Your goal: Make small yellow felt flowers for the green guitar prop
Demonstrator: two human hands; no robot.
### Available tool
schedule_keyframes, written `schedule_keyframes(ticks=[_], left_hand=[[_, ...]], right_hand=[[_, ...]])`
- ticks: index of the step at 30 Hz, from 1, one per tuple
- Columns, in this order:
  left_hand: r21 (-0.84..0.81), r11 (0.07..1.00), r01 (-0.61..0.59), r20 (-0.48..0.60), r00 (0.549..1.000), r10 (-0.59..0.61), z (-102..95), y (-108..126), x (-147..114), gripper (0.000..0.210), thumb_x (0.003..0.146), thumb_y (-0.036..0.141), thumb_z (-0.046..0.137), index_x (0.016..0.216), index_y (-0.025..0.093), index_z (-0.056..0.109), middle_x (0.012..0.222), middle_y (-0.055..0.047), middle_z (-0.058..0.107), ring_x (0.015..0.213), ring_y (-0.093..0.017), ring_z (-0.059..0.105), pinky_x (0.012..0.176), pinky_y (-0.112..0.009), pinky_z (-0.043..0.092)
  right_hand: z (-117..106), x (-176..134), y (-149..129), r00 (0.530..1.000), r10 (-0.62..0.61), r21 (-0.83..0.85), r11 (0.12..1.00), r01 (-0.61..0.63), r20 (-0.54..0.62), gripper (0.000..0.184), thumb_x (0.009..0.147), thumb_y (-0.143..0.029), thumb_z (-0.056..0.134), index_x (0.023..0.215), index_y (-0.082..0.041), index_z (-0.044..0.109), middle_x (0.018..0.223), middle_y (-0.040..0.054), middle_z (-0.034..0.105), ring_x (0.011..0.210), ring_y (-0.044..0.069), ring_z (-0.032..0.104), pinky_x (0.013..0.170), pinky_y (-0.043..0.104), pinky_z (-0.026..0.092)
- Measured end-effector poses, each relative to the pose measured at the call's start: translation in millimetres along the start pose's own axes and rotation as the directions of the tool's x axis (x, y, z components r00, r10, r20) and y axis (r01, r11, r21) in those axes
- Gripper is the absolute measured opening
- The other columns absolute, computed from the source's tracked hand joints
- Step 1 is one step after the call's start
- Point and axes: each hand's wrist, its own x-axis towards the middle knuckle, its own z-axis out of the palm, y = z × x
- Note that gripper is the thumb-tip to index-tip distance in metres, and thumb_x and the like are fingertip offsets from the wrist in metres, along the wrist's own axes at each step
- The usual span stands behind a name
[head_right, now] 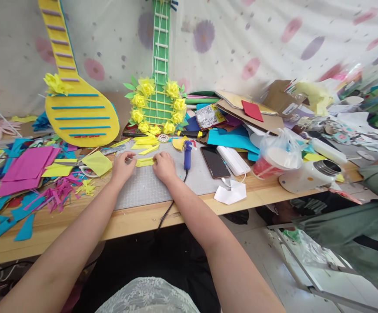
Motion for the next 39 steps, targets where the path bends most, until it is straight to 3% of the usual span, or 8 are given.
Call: schedule_keyframes(ticks=[4, 9, 13, 16, 22, 26, 31, 39], left_hand=[[0.154, 0.988, 0.016, 0.071, 0.997, -0.027, 1.9, 1, 8, 0.023, 0.078, 0.039, 0.056, 0.090, 0.022, 0.066, 0.105, -0.010, 0.062, 0.106, -0.030, 0.052, 0.094, -0.046, 0.036], [0.244, 0.969, 0.033, 0.159, 0.985, -0.074, 1.7, 5, 13, 0.019, 0.076, 0.039, 0.060, 0.085, 0.023, 0.067, 0.110, -0.011, 0.060, 0.112, -0.033, 0.047, 0.095, -0.049, 0.035], [0.213, 0.977, 0.008, 0.182, 0.982, -0.048, -1.0, 2, 16, 0.016, 0.074, 0.035, 0.061, 0.081, 0.022, 0.066, 0.105, -0.009, 0.062, 0.109, -0.030, 0.050, 0.095, -0.047, 0.036], [0.075, 0.997, -0.030, 0.228, 0.974, 0.012, -2.1, -2, 19, 0.014, 0.074, 0.031, 0.059, 0.082, 0.020, 0.064, 0.093, -0.006, 0.066, 0.095, -0.024, 0.057, 0.090, -0.041, 0.040], [-0.092, 0.995, -0.026, 0.265, 0.963, 0.050, -2.9, -9, 22, 0.016, 0.074, 0.029, 0.055, 0.082, 0.018, 0.063, 0.085, -0.003, 0.068, 0.076, -0.016, 0.059, 0.080, -0.032, 0.045], [-0.037, 0.999, -0.033, 0.280, 0.959, 0.042, -0.1, -6, 25, 0.018, 0.071, 0.031, 0.059, 0.085, 0.019, 0.065, 0.090, -0.004, 0.069, 0.084, -0.018, 0.060, 0.082, -0.032, 0.045], [0.164, 0.984, -0.071, 0.297, 0.955, 0.019, 3.3, 3, 30, 0.011, 0.063, 0.028, 0.067, 0.071, 0.022, 0.065, 0.089, -0.005, 0.069, 0.098, -0.023, 0.058, 0.087, -0.034, 0.043], [0.147, 0.988, -0.057, 0.419, 0.908, -0.010, -1.6, 11, 26, 0.018, 0.069, 0.022, 0.061, 0.086, 0.021, 0.063, 0.084, -0.002, 0.069, 0.079, -0.018, 0.062, 0.072, -0.029, 0.046]], right_hand=[[-1, 0, -1, 1.000, -0.005, 0.023, 1.000, 0.005, -0.012, 0.020, 0.081, -0.015, 0.047, 0.092, -0.018, 0.064, 0.097, 0.0081, 0.060, 0.095, 0.021, 0.049, 0.086, 0.033, 0.038], [0, 0, 0, 1.000, -0.005, 0.055, 0.998, 0.006, -0.031, 0.018, 0.084, -0.019, 0.047, 0.091, -0.018, 0.064, 0.096, 0.0068, 0.062, 0.093, 0.019, 0.050, 0.086, 0.032, 0.038], [0, 3, 1, 0.999, 0.004, 0.071, 0.997, -0.002, -0.035, 0.018, 0.085, -0.024, 0.048, 0.094, -0.018, 0.063, 0.096, 0.0069, 0.062, 0.093, 0.019, 0.051, 0.087, 0.032, 0.038], [1, 8, 2, 0.998, -0.022, 0.088, 0.996, 0.026, -0.052, 0.024, 0.086, -0.029, 0.049, 0.103, -0.017, 0.061, 0.104, 0.0083, 0.061, 0.099, 0.020, 0.051, 0.090, 0.033, 0.038], [0, 16, 2, 0.998, -0.057, 0.172, 0.984, 0.051, 0.030, 0.025, 0.083, -0.026, 0.054, 0.106, -0.017, 0.061, 0.101, 0.0066, 0.065, 0.098, 0.019, 0.052, 0.090, 0.033, 0.039], [-1, 18, 1, 0.999, -0.014, 0.197, 0.980, 0.004, 0.051, 0.021, 0.082, -0.020, 0.053, 0.100, -0.017, 0.063, 0.098, 0.0057, 0.066, 0.095, 0.019, 0.053, 0.089, 0.033, 0.039], [0, 19, 1, 0.998, -0.017, 0.195, 0.981, 0.005, 0.057, 0.023, 0.077, -0.012, 0.054, 0.097, -0.017, 0.064, 0.100, 0.0046, 0.066, 0.096, 0.018, 0.053, 0.091, 0.032, 0.039], [0, 16, 4, 0.994, -0.053, 0.197, 0.980, 0.034, 0.094, 0.026, 0.077, -0.013, 0.053, 0.099, -0.019, 0.064, 0.101, 0.0033, 0.066, 0.098, 0.019, 0.052, 0.092, 0.034, 0.039]])
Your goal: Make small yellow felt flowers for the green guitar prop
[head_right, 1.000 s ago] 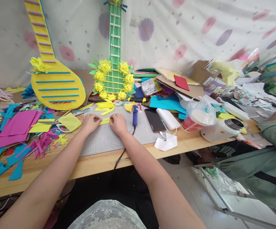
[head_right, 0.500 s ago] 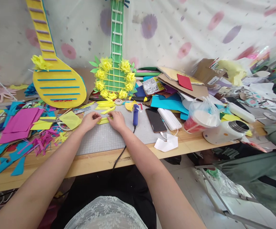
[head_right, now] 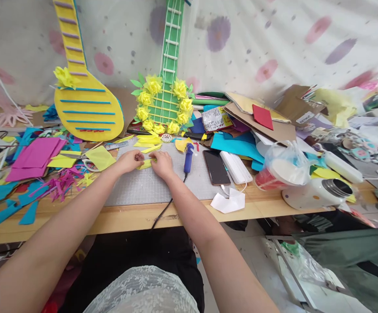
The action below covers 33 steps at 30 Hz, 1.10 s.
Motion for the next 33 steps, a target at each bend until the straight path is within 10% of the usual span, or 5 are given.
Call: schedule_keyframes(ticks=[18, 33], left_hand=[[-0.129, 0.982, -0.138, 0.064, 0.987, 0.147, -8.8, -2, 0, 0.019, 0.074, 0.027, 0.056, 0.089, 0.018, 0.065, 0.093, -0.005, 0.069, 0.086, -0.018, 0.062, 0.078, -0.029, 0.048], [-0.016, 0.950, -0.311, -0.221, 0.928, 0.300, 10.6, -11, -16, 0.016, 0.074, 0.017, 0.054, 0.087, 0.019, 0.064, 0.092, -0.004, 0.067, 0.093, -0.020, 0.057, 0.087, -0.033, 0.043]], right_hand=[[-1, 4, -1, 0.999, -0.037, 0.124, 0.992, 0.034, 0.024, 0.041, 0.065, -0.002, 0.044, 0.101, -0.018, 0.058, 0.087, 0.0017, 0.055, 0.079, 0.013, 0.051, 0.076, 0.027, 0.043], [-5, 2, 7, 0.987, -0.155, 0.178, 0.973, 0.144, 0.049, 0.025, 0.068, -0.007, 0.049, 0.088, -0.016, 0.062, 0.085, 0.0022, 0.062, 0.080, 0.013, 0.053, 0.080, 0.028, 0.042]])
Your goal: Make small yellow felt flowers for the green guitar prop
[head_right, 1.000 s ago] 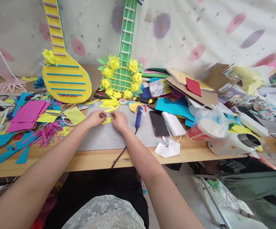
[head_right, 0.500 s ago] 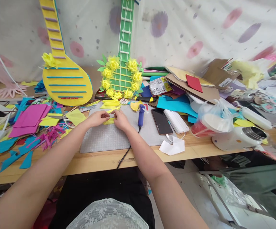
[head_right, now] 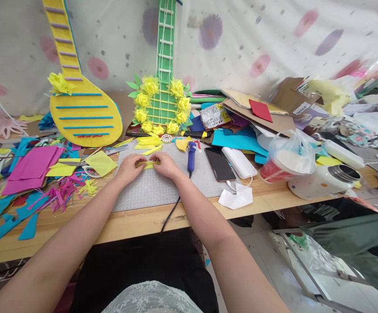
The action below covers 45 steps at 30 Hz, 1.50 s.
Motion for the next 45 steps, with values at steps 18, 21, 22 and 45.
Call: schedule_keyframes(ticks=[18, 21, 22, 45], left_hand=[[-0.079, 0.996, -0.045, -0.043, 0.998, 0.042, 1.8, -8, -5, 0.009, 0.071, 0.014, 0.058, 0.078, 0.019, 0.062, 0.079, -0.003, 0.062, 0.079, -0.017, 0.055, 0.075, -0.031, 0.044], [-0.126, 0.990, -0.067, -0.043, 0.997, 0.062, 0.1, -11, -7, 0.017, 0.070, 0.008, 0.053, 0.079, 0.018, 0.062, 0.083, -0.003, 0.061, 0.080, -0.016, 0.055, 0.074, -0.029, 0.044], [-0.144, 0.987, -0.072, -0.033, 0.997, 0.068, -0.7, -13, -7, 0.019, 0.069, 0.007, 0.052, 0.080, 0.018, 0.062, 0.084, -0.003, 0.061, 0.079, -0.015, 0.055, 0.073, -0.029, 0.045], [-0.016, 0.988, -0.154, -0.018, 0.988, 0.154, -12.5, -20, -11, 0.024, 0.069, 0.015, 0.052, 0.091, 0.018, 0.062, 0.089, -0.005, 0.061, 0.089, -0.019, 0.054, 0.080, -0.032, 0.044]], right_hand=[[1, -3, -1, 0.999, -0.027, -0.129, 0.991, 0.023, -0.025, 0.018, 0.069, -0.005, 0.048, 0.077, -0.017, 0.059, 0.082, 0.0031, 0.059, 0.084, 0.017, 0.049, 0.079, 0.030, 0.038], [-2, -4, -2, 1.000, -0.016, -0.124, 0.992, 0.014, -0.021, 0.015, 0.070, -0.006, 0.049, 0.075, -0.017, 0.058, 0.079, 0.0029, 0.057, 0.082, 0.017, 0.049, 0.078, 0.030, 0.038], [-2, -4, -1, 1.000, -0.019, -0.122, 0.992, 0.016, -0.020, 0.015, 0.070, -0.006, 0.049, 0.075, -0.017, 0.058, 0.079, 0.0028, 0.056, 0.082, 0.017, 0.048, 0.078, 0.029, 0.038], [1, -6, -1, 0.998, -0.055, -0.136, 0.989, 0.051, -0.027, 0.010, 0.073, -0.011, 0.050, 0.078, -0.018, 0.056, 0.081, 0.0027, 0.058, 0.083, 0.017, 0.048, 0.077, 0.029, 0.037]])
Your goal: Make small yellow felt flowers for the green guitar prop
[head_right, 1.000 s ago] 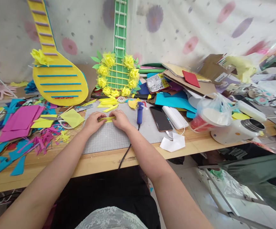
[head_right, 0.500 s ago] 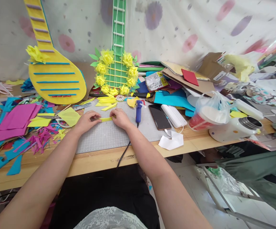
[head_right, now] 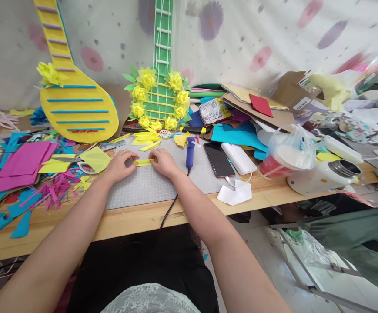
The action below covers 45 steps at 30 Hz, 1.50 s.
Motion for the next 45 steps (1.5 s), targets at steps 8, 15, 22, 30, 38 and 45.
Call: schedule_keyframes(ticks=[8, 15, 22, 30, 38, 45], left_hand=[[0.001, 1.000, 0.017, 0.023, 1.000, -0.017, 9.6, 13, 8, 0.007, 0.077, 0.021, 0.055, 0.079, 0.020, 0.061, 0.087, -0.004, 0.064, 0.088, -0.019, 0.056, 0.080, -0.032, 0.044], [0.012, 1.000, -0.016, 0.038, 0.999, 0.016, 6.0, 7, 6, 0.010, 0.077, 0.023, 0.055, 0.083, 0.020, 0.062, 0.089, -0.004, 0.063, 0.087, -0.019, 0.055, 0.079, -0.032, 0.044], [-0.053, 0.998, 0.020, 0.054, 0.998, -0.017, 1.6, -1, 3, 0.011, 0.076, 0.019, 0.051, 0.078, 0.020, 0.062, 0.083, -0.003, 0.061, 0.081, -0.016, 0.055, 0.075, -0.030, 0.045], [-0.011, 0.995, -0.103, 0.083, 0.991, 0.104, -3.2, 3, 0, 0.022, 0.068, 0.011, 0.048, 0.081, 0.020, 0.064, 0.089, -0.005, 0.062, 0.091, -0.019, 0.055, 0.083, -0.032, 0.044], [0.054, 0.998, -0.025, 0.090, 0.996, 0.020, 2.6, 11, 4, 0.013, 0.076, 0.028, 0.052, 0.082, 0.019, 0.060, 0.089, -0.006, 0.061, 0.091, -0.022, 0.054, 0.082, -0.035, 0.044], [0.010, 0.995, 0.100, 0.181, 0.978, -0.101, 3.4, 14, 11, 0.021, 0.072, 0.028, 0.055, 0.091, 0.020, 0.061, 0.085, -0.004, 0.063, 0.078, -0.019, 0.057, 0.070, -0.032, 0.044]], right_hand=[[-1, 0, -3, 1.000, -0.008, 0.021, 1.000, 0.008, 0.007, 0.014, 0.071, -0.009, 0.050, 0.080, -0.018, 0.057, 0.083, 0.0025, 0.057, 0.084, 0.016, 0.048, 0.078, 0.029, 0.037], [-2, -1, -2, 1.000, -0.006, 0.031, 0.999, 0.006, 0.007, 0.014, 0.072, -0.008, 0.048, 0.078, -0.017, 0.057, 0.082, 0.0025, 0.056, 0.083, 0.015, 0.048, 0.078, 0.028, 0.037], [-5, -1, -4, 0.998, -0.027, -0.004, 1.000, 0.027, 0.056, 0.016, 0.073, -0.007, 0.048, 0.078, -0.018, 0.059, 0.083, 0.0032, 0.056, 0.086, 0.016, 0.048, 0.082, 0.029, 0.038], [-11, -4, -6, 0.991, -0.057, -0.001, 0.998, 0.058, 0.118, 0.015, 0.074, -0.010, 0.051, 0.083, -0.016, 0.061, 0.088, 0.0046, 0.057, 0.091, 0.017, 0.050, 0.087, 0.030, 0.038], [-9, -3, -5, 0.995, -0.042, -0.041, 0.998, 0.046, 0.093, 0.009, 0.079, -0.018, 0.054, 0.087, -0.017, 0.057, 0.088, 0.0046, 0.059, 0.087, 0.016, 0.050, 0.084, 0.030, 0.038], [-6, 0, -4, 0.996, 0.016, 0.057, 0.998, -0.021, 0.087, 0.019, 0.072, -0.011, 0.055, 0.089, -0.017, 0.057, 0.084, 0.0015, 0.059, 0.082, 0.014, 0.052, 0.083, 0.031, 0.038]])
